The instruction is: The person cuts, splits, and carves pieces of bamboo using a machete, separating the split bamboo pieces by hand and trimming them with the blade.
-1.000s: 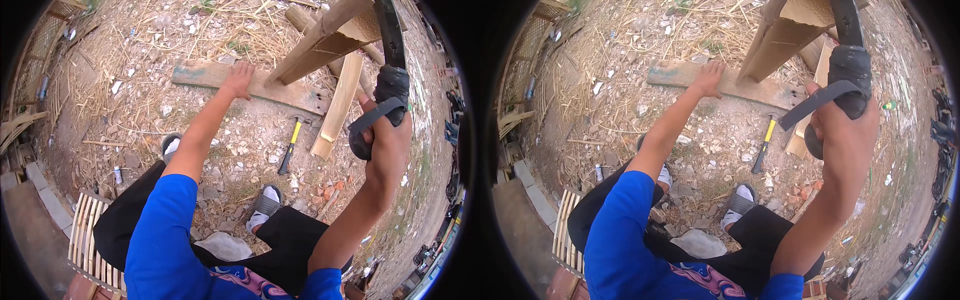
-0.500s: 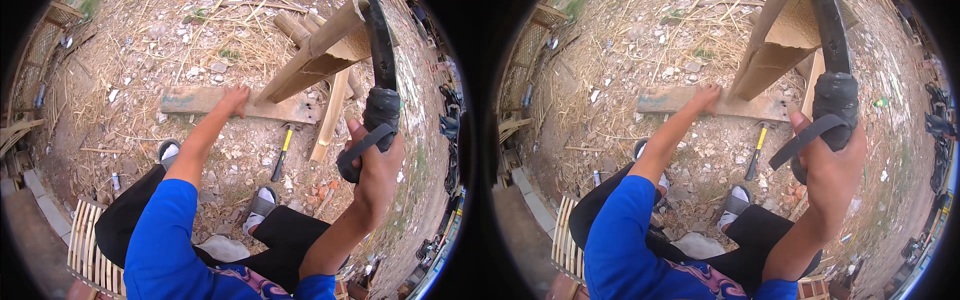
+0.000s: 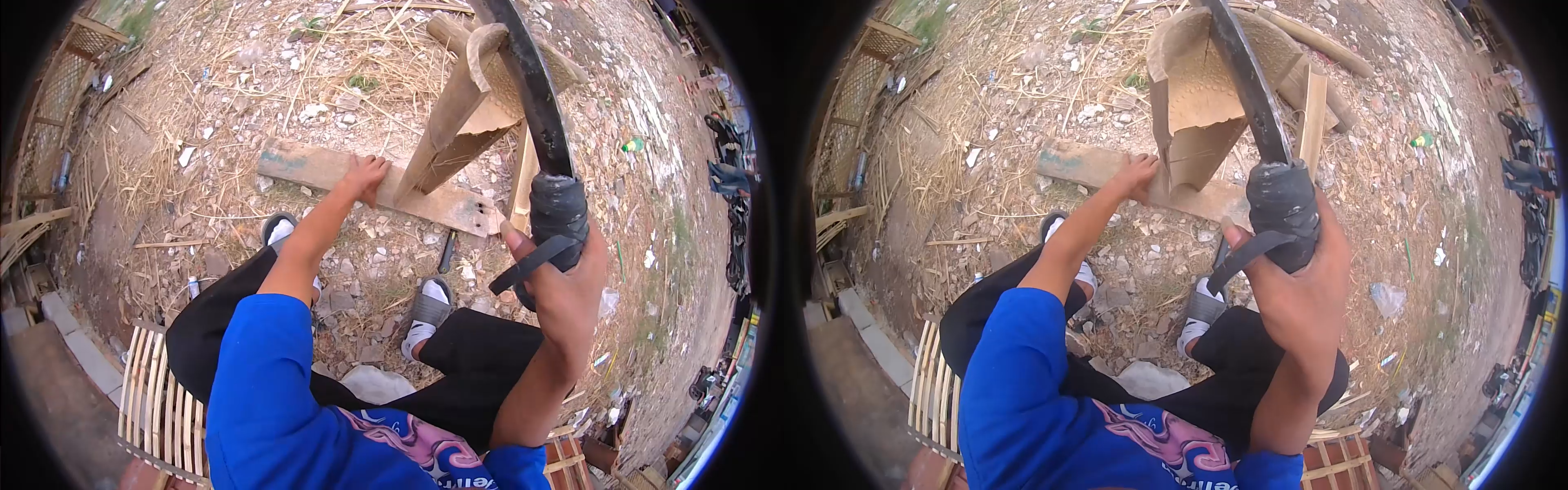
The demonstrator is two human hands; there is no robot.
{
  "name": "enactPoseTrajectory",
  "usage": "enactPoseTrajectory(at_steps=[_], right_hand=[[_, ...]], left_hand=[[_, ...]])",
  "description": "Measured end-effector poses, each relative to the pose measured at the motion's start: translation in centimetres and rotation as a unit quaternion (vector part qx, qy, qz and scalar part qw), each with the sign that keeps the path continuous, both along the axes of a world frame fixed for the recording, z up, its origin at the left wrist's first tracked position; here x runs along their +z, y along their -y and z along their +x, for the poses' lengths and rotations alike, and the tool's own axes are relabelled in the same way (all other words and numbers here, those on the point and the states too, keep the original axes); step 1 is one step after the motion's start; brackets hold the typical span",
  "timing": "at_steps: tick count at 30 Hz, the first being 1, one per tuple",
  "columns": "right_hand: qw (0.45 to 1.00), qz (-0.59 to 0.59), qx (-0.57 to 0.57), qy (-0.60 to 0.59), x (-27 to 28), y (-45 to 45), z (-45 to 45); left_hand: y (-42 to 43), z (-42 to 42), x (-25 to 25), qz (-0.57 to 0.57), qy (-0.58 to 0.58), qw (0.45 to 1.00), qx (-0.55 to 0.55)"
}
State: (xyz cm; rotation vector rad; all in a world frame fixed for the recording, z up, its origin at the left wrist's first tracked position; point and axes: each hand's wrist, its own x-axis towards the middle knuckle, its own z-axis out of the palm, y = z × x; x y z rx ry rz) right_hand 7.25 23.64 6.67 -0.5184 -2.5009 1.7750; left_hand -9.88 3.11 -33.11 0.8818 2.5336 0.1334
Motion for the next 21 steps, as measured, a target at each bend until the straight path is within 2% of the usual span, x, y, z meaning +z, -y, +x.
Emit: enactPoseTrajectory(at_steps=[2,4,5,10,11,14,16,17,19,20,21], right_hand=[[0.999,0.032,0.014,-0.004,0.2,0.3,-0.9],[1.000,0.017,0.015,0.009,0.3,0.5,-1.9],[1.000,0.002,0.009,-0.001,0.0,0.6,-2.4],[1.000,0.021,-0.002,-0.014,-0.7,0.6,-3.1],[0.999,0.030,0.003,-0.016,-0.7,0.7,-3.0],[0.999,0.022,0.021,-0.025,-1.0,0.4,-3.0],[0.999,0.005,0.030,-0.041,-1.5,-0.3,-3.2],[0.998,0.021,0.031,-0.045,-1.5,-0.4,-3.4],[0.997,0.053,0.027,-0.051,-1.4,-0.1,-3.6],[0.996,0.069,0.025,-0.054,-1.3,0.1,-3.6],[0.996,0.071,0.025,-0.055,-1.4,0.2,-3.7]], left_hand=[[0.1,-0.5,-0.1,0.014,-0.018,1.000,0.016],[0.9,-0.6,-0.5,0.023,-0.017,0.999,0.029],[0.7,-0.9,0.1,-0.012,0.014,0.999,0.028],[1.0,-0.8,-1.8,0.003,0.001,1.000,0.031],[1.1,-0.6,-1.8,0.004,-0.010,0.999,0.032],[1.0,3.5,-1.9,0.113,-0.148,0.976,0.116],[-0.5,8.2,-2.3,0.257,-0.123,0.920,0.269],[-1.9,11.0,-2.6,0.327,-0.108,0.875,0.342],[-6.5,17.1,-3.4,0.364,-0.031,0.871,0.329],[-9.3,19.0,-3.2,0.365,0.088,0.874,0.307],[-12.6,20.4,-3.4,0.305,0.113,0.890,0.319]])
